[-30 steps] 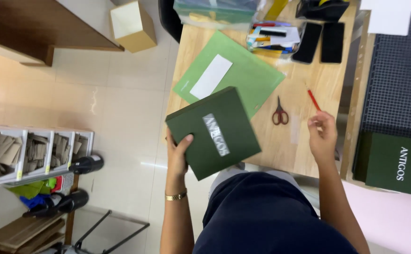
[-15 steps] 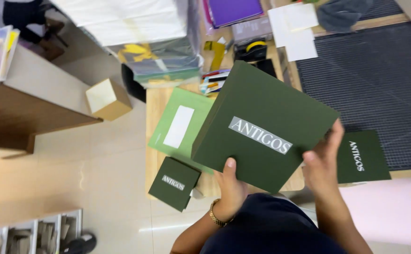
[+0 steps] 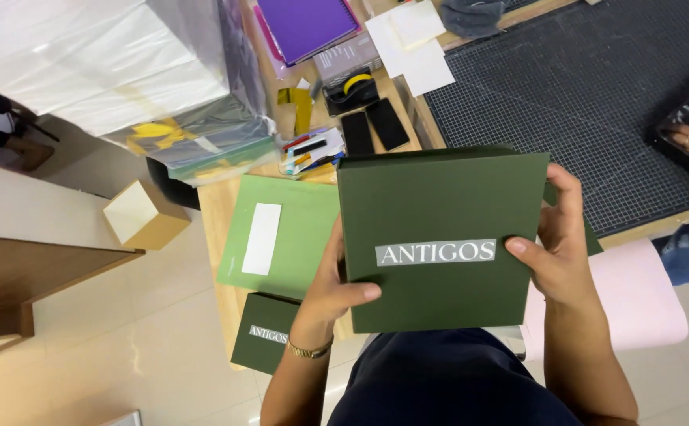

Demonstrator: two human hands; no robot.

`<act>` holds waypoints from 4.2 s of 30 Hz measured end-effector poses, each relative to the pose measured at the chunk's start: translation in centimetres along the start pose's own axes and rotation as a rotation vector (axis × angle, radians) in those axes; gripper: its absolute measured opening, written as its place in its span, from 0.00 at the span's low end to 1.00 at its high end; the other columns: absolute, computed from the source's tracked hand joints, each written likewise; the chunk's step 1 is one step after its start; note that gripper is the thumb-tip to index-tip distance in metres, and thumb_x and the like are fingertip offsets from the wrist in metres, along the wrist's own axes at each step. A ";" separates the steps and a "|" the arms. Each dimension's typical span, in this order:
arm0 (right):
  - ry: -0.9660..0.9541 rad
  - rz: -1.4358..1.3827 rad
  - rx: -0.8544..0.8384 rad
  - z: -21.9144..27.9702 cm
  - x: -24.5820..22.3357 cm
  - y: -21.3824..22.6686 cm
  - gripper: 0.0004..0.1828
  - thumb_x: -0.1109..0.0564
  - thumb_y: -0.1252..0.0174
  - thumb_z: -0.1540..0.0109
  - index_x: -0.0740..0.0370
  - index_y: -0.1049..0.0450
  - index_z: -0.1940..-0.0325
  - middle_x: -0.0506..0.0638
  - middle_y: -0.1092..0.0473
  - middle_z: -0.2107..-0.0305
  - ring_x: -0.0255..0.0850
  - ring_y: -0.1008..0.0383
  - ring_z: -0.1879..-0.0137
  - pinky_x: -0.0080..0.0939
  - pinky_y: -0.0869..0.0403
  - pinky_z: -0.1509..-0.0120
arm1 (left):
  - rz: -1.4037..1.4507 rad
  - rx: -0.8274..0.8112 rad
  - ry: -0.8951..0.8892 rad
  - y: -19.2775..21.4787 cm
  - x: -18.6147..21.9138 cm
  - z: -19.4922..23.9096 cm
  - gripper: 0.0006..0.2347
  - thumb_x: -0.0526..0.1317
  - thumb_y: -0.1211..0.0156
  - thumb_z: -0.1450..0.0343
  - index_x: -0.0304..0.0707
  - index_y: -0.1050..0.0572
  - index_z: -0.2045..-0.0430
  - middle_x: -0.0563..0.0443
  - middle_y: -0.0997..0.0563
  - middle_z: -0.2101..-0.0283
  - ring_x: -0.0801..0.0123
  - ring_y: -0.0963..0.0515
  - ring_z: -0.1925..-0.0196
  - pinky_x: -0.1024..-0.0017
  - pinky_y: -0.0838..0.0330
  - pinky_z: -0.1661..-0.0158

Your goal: Peeling a white adhesive backing strip from a green gift box in a workshop environment.

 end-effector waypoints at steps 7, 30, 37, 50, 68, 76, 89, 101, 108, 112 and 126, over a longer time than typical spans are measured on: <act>0.188 0.358 0.071 -0.7 -5.1 -0.8 0.38 0.62 0.43 0.37 0.61 0.53 0.26 0.70 0.44 0.29 0.55 0.39 0.25 0.51 0.34 0.25 | -0.136 0.239 -0.035 -2.3 -0.6 0.0 0.38 0.39 0.30 0.33 0.37 0.48 0.29 0.48 0.31 0.36 0.65 0.30 0.35 0.65 0.35 0.35; 0.652 0.790 -0.138 0.1 -8.5 -8.9 0.03 0.57 0.34 0.39 0.59 0.18 0.64 0.51 0.27 0.60 0.54 0.33 0.44 0.56 0.31 0.41 | -0.682 0.324 -0.050 -6.0 3.1 -0.8 0.37 0.43 0.32 0.37 0.33 0.45 0.34 0.43 0.31 0.38 0.59 0.30 0.36 0.62 0.35 0.34; 0.607 0.762 -0.157 -0.1 -8.5 -8.5 0.03 0.58 0.33 0.40 0.59 0.18 0.66 0.50 0.27 0.61 0.54 0.32 0.44 0.54 0.31 0.40 | -0.749 0.313 -0.027 -6.2 3.4 -1.0 0.38 0.42 0.31 0.37 0.32 0.46 0.33 0.42 0.31 0.37 0.58 0.30 0.34 0.63 0.35 0.34; 0.600 0.693 -0.183 -0.7 -8.3 -8.4 0.02 0.59 0.33 0.41 0.59 0.18 0.67 0.51 0.26 0.63 0.57 0.30 0.45 0.51 0.26 0.40 | -0.767 0.331 0.048 -5.9 3.3 -1.2 0.39 0.42 0.32 0.38 0.34 0.47 0.33 0.45 0.28 0.40 0.61 0.25 0.39 0.65 0.30 0.40; 0.573 0.643 -0.196 -0.7 -7.7 -7.7 0.04 0.59 0.36 0.39 0.55 0.17 0.61 0.49 0.26 0.65 0.58 0.31 0.43 0.46 0.26 0.42 | -0.845 0.335 0.094 -5.8 3.0 -1.1 0.40 0.43 0.31 0.40 0.35 0.47 0.33 0.46 0.27 0.41 0.60 0.24 0.41 0.65 0.27 0.44; 0.489 0.614 -0.214 -0.7 -7.4 -7.7 0.04 0.57 0.37 0.38 0.54 0.17 0.61 0.46 0.27 0.66 0.54 0.35 0.42 0.46 0.29 0.42 | -0.837 0.331 0.114 -5.8 2.9 -1.1 0.40 0.41 0.31 0.40 0.35 0.47 0.33 0.46 0.27 0.40 0.62 0.23 0.42 0.68 0.27 0.44; 0.444 0.554 -0.271 -1.0 -8.3 -8.4 0.09 0.55 0.42 0.34 0.57 0.18 0.60 0.49 0.35 0.58 0.53 0.38 0.45 0.48 0.32 0.40 | -0.812 0.318 0.110 -4.6 1.7 -0.4 0.42 0.39 0.29 0.41 0.34 0.47 0.32 0.45 0.23 0.44 0.65 0.22 0.45 0.69 0.27 0.45; 0.481 0.558 -0.249 -0.6 -7.7 -8.3 0.07 0.56 0.42 0.33 0.54 0.17 0.59 0.50 0.34 0.59 0.55 0.36 0.44 0.49 0.31 0.39 | -0.724 0.315 0.146 -4.7 1.7 -0.5 0.41 0.37 0.30 0.41 0.36 0.48 0.32 0.48 0.24 0.44 0.65 0.23 0.44 0.68 0.28 0.43; 0.553 0.600 -0.245 -0.4 -7.7 -8.4 0.06 0.57 0.40 0.33 0.51 0.18 0.57 0.51 0.34 0.58 0.55 0.34 0.45 0.49 0.31 0.41 | -0.703 0.314 0.095 -4.6 1.8 -0.4 0.39 0.37 0.31 0.41 0.34 0.45 0.33 0.46 0.28 0.41 0.62 0.26 0.41 0.66 0.31 0.39; 0.592 0.620 -0.263 -0.4 -8.0 -8.4 0.06 0.58 0.39 0.34 0.54 0.18 0.55 0.52 0.34 0.57 0.56 0.34 0.46 0.49 0.29 0.43 | -0.671 0.317 0.113 -4.6 1.7 -0.5 0.38 0.37 0.32 0.41 0.35 0.44 0.34 0.47 0.29 0.41 0.63 0.27 0.41 0.67 0.31 0.39; 0.629 0.634 -0.304 -0.4 -9.0 -8.0 0.05 0.57 0.39 0.34 0.55 0.18 0.57 0.52 0.32 0.57 0.55 0.33 0.47 0.53 0.32 0.44 | -0.795 0.334 0.175 -4.4 1.3 -0.1 0.42 0.41 0.29 0.42 0.36 0.46 0.32 0.47 0.27 0.40 0.66 0.25 0.41 0.69 0.31 0.41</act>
Point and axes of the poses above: each hand's wrist, its own z-axis away from the middle knuckle, its own y-axis out of the back of the hand, x = y × z, the point moved 6 cm from there along -z, towards the middle knuckle
